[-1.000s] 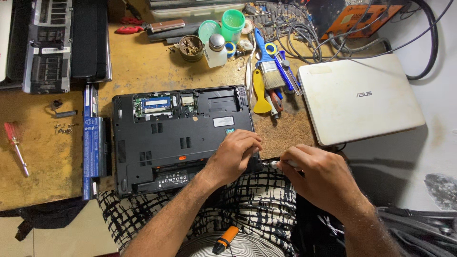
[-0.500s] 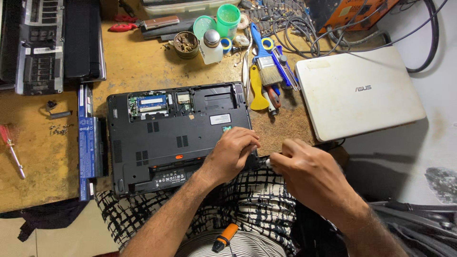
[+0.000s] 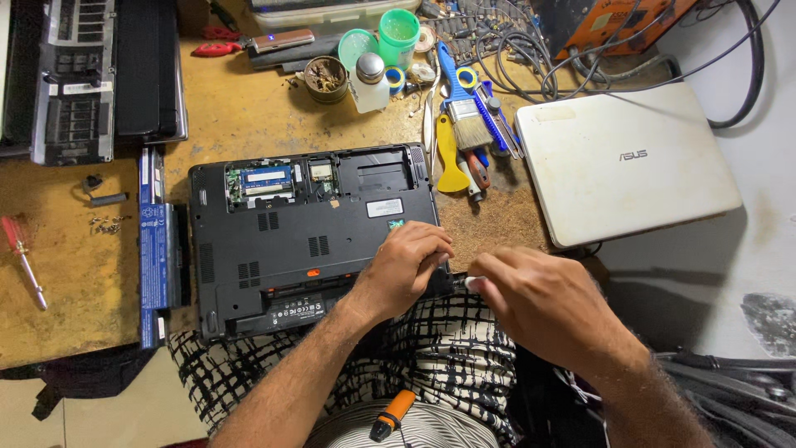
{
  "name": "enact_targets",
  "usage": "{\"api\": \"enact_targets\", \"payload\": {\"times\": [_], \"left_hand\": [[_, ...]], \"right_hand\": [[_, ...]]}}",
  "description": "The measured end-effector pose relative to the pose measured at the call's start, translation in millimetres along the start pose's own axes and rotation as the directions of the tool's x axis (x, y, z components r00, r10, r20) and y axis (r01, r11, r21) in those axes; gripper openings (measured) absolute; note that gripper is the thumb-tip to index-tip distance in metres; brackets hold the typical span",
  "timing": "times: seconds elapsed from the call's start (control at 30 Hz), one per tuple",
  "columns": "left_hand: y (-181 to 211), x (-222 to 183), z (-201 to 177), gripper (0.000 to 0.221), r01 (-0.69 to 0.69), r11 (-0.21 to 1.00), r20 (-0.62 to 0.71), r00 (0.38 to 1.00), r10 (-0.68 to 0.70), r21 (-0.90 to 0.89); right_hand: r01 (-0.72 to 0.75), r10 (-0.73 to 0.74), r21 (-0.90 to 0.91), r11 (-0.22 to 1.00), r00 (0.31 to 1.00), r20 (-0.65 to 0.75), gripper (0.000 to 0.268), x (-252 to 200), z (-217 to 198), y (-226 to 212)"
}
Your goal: The person uses a screwdriver to remove screws from the bottom cover of a laptop. They then remove the cover, unscrew and remove the battery, and place the components on the workbench.
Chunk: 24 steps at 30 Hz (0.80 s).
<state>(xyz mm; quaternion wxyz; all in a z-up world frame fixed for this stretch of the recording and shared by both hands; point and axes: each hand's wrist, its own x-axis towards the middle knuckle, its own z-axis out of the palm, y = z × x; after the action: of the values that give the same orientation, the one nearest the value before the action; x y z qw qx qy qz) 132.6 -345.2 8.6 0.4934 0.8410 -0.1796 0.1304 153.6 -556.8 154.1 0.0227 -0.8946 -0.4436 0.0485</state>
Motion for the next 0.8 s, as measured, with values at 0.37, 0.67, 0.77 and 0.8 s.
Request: {"api": "enact_targets", "payload": {"times": [0.37,0.67,0.77,0.8], "left_hand": [[-0.1,0.8,-0.3,0.016,0.002,1.0,0.008,1.0,-0.002,0.002],[1.3,-0.8,-1.2,0.015,-0.002,1.0,0.014,1.0,0.002,0.001],[1.5,0.9,-2.0,0.016,0.004,1.0,0.02,1.0,-0.004,0.01],[1.5,0.4,-2.0,0.017,0.011,1.0,0.027,1.0,-0.011,0.015]], "right_hand": [[-0.003,0.002,0.037,0.999,0.999,0.048,0.035,1.8,-5.6,0.0],[-0.04,0.04,0.032,0.999,0.999,-0.014,0.019,-1.5,-3.1,1.4],[-0.035,0.035,0.051,0.998,0.999,-0.001,0.02,-0.1,-6.5,2.6],[0.033,-0.032,0.109,0.993,0.999,-0.004,0.046,0.5,-8.1,2.0]]}}
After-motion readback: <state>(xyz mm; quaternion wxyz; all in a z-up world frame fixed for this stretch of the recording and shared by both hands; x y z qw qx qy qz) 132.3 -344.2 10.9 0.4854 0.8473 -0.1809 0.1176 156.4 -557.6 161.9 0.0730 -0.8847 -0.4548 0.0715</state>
